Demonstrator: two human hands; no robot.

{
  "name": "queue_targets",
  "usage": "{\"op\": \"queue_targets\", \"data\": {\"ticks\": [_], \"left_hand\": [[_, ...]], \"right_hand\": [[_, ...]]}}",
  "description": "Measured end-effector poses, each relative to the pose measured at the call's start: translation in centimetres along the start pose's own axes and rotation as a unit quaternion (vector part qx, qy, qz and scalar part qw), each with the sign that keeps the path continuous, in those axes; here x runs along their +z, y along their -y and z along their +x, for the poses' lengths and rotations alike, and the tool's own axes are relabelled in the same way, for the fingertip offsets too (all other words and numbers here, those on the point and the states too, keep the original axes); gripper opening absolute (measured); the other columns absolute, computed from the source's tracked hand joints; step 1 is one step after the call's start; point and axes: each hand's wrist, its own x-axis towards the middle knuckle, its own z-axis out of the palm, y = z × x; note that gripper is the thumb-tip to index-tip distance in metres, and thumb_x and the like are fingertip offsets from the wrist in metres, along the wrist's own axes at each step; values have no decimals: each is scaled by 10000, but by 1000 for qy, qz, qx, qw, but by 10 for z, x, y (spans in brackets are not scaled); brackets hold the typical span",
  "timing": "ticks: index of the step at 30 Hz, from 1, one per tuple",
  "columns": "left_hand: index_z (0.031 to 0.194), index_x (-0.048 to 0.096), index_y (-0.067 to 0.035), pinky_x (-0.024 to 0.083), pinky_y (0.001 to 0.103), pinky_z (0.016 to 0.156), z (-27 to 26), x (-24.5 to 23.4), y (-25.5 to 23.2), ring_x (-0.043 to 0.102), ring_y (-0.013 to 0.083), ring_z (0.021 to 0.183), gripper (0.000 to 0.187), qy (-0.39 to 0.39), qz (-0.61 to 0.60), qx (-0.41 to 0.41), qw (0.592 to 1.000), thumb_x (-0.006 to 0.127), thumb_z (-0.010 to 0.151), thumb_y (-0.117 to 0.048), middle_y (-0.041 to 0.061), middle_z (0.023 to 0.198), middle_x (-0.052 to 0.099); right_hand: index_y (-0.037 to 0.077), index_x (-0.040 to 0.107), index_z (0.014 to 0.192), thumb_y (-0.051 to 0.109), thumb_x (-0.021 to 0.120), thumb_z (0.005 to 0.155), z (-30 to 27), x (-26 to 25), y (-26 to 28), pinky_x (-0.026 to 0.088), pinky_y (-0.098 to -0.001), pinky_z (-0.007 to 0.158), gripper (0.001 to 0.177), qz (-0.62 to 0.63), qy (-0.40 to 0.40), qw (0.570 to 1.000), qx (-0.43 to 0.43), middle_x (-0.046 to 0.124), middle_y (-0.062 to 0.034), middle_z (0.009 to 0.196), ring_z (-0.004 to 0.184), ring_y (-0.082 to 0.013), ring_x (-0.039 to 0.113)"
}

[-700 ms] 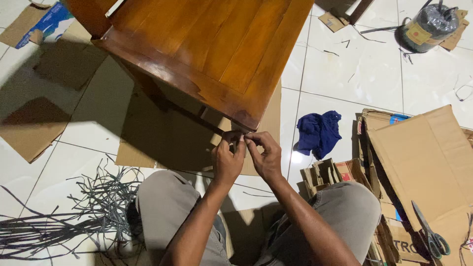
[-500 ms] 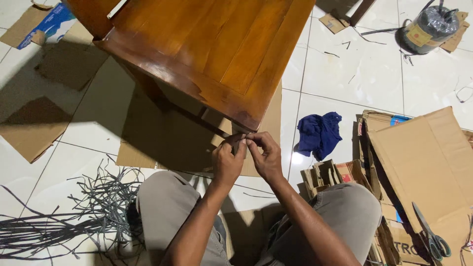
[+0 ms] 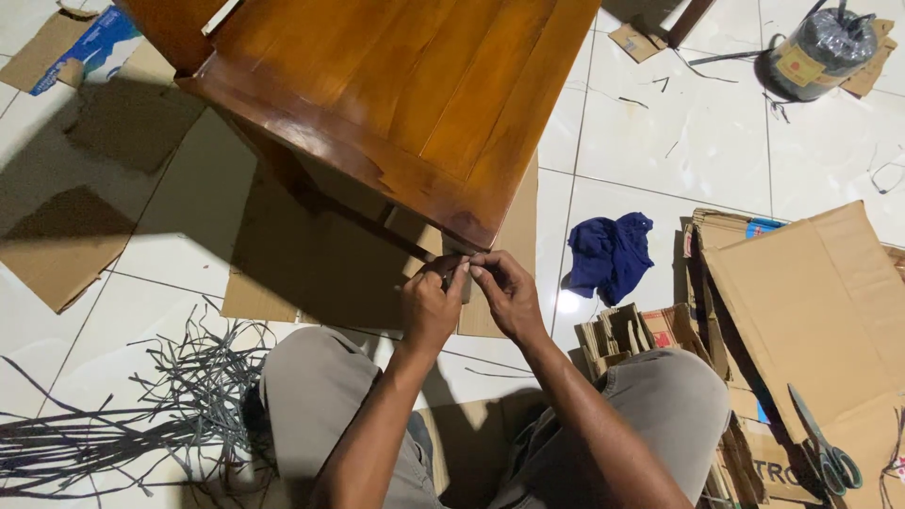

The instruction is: Wrapping the legs of a wooden chair with cardboard for protection during shipping or storage.

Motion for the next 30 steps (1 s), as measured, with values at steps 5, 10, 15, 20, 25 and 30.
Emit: {"op": "queue_targets", "data": {"ticks": [5,10,15,20,25,30], "left_hand": [[530,567,15,479,473,448,-5,10,15,616,446,486,457,-23,18,36,999,852,813,-204,239,478,549],[545,560,13,485,462,464,-5,12,15,616,440,499,439,-37,3,50,998,841,817,-186,237,491,548],[658,646,46,507,503,516,-6,19,29,647,450,565,313,-24,-21,33,999,820,814,-163,246,569,607],[739,681,35,515,530,556,-5,21,22,656,475,611,235,-17,-22,-1,1000,795,808,-159,248,604,635],[738,678,30,498,583,585,-6,21,21,661,504,656,247,10,-34,-53,998,764,816,-188,265,636,653],[799,722,17,547,469,572,-15,30,42,688,436,639,244,-34,-17,1,999,814,853,-202,223,652,676]], "right_hand": [[12,725,1078,95,690,991,-1,0,-2,561,-395,924,125,-10,-14,1000,7,729,-116,942,986,-157,675],[15,737,1080,83,697,983,-3,3,4,572,-384,890,126,-14,-28,999,12,735,-112,914,940,-149,673],[17,745,1057,68,720,963,-4,-5,4,583,-382,847,110,-60,-48,997,12,737,-125,869,882,-154,676],[48,761,1018,133,751,956,-6,-12,5,590,-385,781,106,-115,-69,991,25,757,-135,824,797,-194,718],[64,766,997,144,773,940,-8,-13,3,581,-353,743,99,-114,-81,989,43,745,-102,769,743,-147,670],[87,758,894,179,803,910,-13,-11,8,470,-296,543,104,-150,-93,983,53,638,-55,594,565,-121,540]]}}
